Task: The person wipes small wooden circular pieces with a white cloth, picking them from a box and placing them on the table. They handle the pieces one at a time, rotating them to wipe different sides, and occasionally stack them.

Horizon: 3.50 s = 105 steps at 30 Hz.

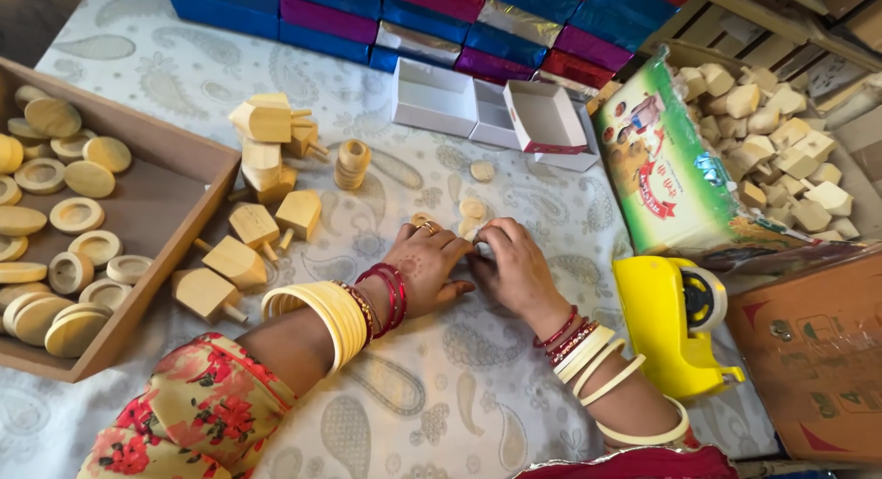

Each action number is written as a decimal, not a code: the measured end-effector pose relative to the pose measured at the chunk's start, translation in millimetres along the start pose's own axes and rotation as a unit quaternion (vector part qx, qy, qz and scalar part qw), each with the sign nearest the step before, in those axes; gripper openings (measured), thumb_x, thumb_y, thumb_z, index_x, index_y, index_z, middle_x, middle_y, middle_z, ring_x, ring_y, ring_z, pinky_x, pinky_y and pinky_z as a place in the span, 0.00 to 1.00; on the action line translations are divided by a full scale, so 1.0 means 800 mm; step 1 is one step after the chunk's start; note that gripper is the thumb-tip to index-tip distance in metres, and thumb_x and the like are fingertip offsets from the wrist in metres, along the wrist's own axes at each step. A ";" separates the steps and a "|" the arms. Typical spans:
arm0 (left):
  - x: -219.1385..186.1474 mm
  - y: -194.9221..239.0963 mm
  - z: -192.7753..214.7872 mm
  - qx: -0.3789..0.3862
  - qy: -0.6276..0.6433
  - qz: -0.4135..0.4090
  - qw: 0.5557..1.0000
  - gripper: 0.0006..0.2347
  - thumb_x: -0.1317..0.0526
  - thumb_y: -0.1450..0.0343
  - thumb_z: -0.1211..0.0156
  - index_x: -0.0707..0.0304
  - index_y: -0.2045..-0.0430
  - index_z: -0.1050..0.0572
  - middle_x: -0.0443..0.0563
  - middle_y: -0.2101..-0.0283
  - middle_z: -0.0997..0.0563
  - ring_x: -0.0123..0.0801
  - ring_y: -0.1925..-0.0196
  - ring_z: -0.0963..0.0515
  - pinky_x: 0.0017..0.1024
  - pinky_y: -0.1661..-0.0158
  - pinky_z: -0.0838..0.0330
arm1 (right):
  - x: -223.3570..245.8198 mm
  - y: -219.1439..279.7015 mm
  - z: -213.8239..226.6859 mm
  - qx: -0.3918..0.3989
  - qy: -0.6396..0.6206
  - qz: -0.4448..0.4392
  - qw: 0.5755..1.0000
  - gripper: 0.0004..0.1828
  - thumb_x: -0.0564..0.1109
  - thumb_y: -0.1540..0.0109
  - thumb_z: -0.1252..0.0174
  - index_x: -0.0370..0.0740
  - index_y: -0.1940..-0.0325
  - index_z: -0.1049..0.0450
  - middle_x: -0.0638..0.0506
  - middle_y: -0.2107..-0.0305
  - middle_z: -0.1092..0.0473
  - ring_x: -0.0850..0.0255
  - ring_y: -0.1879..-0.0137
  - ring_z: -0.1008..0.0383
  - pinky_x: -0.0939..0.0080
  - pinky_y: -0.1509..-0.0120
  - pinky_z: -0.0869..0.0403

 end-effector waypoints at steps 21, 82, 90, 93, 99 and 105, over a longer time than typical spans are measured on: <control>0.039 -0.011 -0.052 -0.189 0.646 0.076 0.735 0.18 0.71 0.28 0.39 0.68 0.42 0.27 0.52 0.54 0.18 0.28 0.53 0.19 0.27 0.48 0.22 | 0.031 0.014 0.010 -0.054 -0.372 -0.016 0.927 0.24 0.40 0.33 0.40 0.28 0.35 0.33 0.47 0.47 0.32 0.56 0.43 0.31 0.59 0.39 0.30; 0.014 0.001 -0.026 -0.209 0.399 0.037 0.892 0.14 0.71 0.31 0.33 0.67 0.54 0.28 0.51 0.55 0.23 0.28 0.58 0.13 0.25 0.58 0.18 | -0.052 0.032 -0.035 0.039 -0.587 -0.134 0.797 0.21 0.38 0.36 0.34 0.31 0.39 0.25 0.50 0.54 0.23 0.68 0.51 0.23 0.68 0.46 0.24; 0.039 -0.010 -0.053 -0.191 0.611 0.152 0.753 0.15 0.69 0.29 0.37 0.69 0.47 0.24 0.49 0.58 0.19 0.25 0.57 0.16 0.25 0.56 0.16 | -0.027 0.014 -0.012 -0.143 -0.575 -0.152 0.791 0.17 0.54 0.33 0.41 0.41 0.47 0.29 0.47 0.56 0.26 0.60 0.51 0.19 0.62 0.49 0.20; 0.056 -0.013 -0.056 -0.163 0.656 0.171 0.717 0.16 0.68 0.29 0.36 0.68 0.46 0.24 0.49 0.60 0.17 0.26 0.59 0.17 0.24 0.57 0.18 | -0.022 0.014 -0.005 -0.151 -0.478 -0.098 0.860 0.20 0.57 0.30 0.43 0.42 0.42 0.34 0.47 0.50 0.24 0.61 0.52 0.23 0.62 0.48 0.23; 0.050 -0.010 -0.066 -0.094 0.674 0.108 0.724 0.19 0.70 0.28 0.34 0.68 0.41 0.24 0.47 0.61 0.22 0.26 0.59 0.20 0.27 0.55 0.19 | 0.027 0.017 0.020 -0.136 -0.061 0.124 0.981 0.14 0.38 0.33 0.43 0.30 0.43 0.28 0.42 0.50 0.27 0.49 0.47 0.21 0.54 0.47 0.21; 0.031 -0.007 -0.042 -0.061 0.704 0.082 0.702 0.17 0.70 0.28 0.39 0.66 0.43 0.27 0.49 0.53 0.19 0.25 0.55 0.17 0.26 0.50 0.19 | 0.034 0.011 0.038 -0.181 -0.044 0.141 0.972 0.11 0.37 0.37 0.34 0.35 0.52 0.25 0.43 0.53 0.27 0.50 0.50 0.20 0.58 0.50 0.20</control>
Point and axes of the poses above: each hand's wrist, its own y-axis away from the middle knuckle, its own z-axis out of the back of the hand, x = y × z, the point moved 2 cm from there along -y, towards the middle knuckle
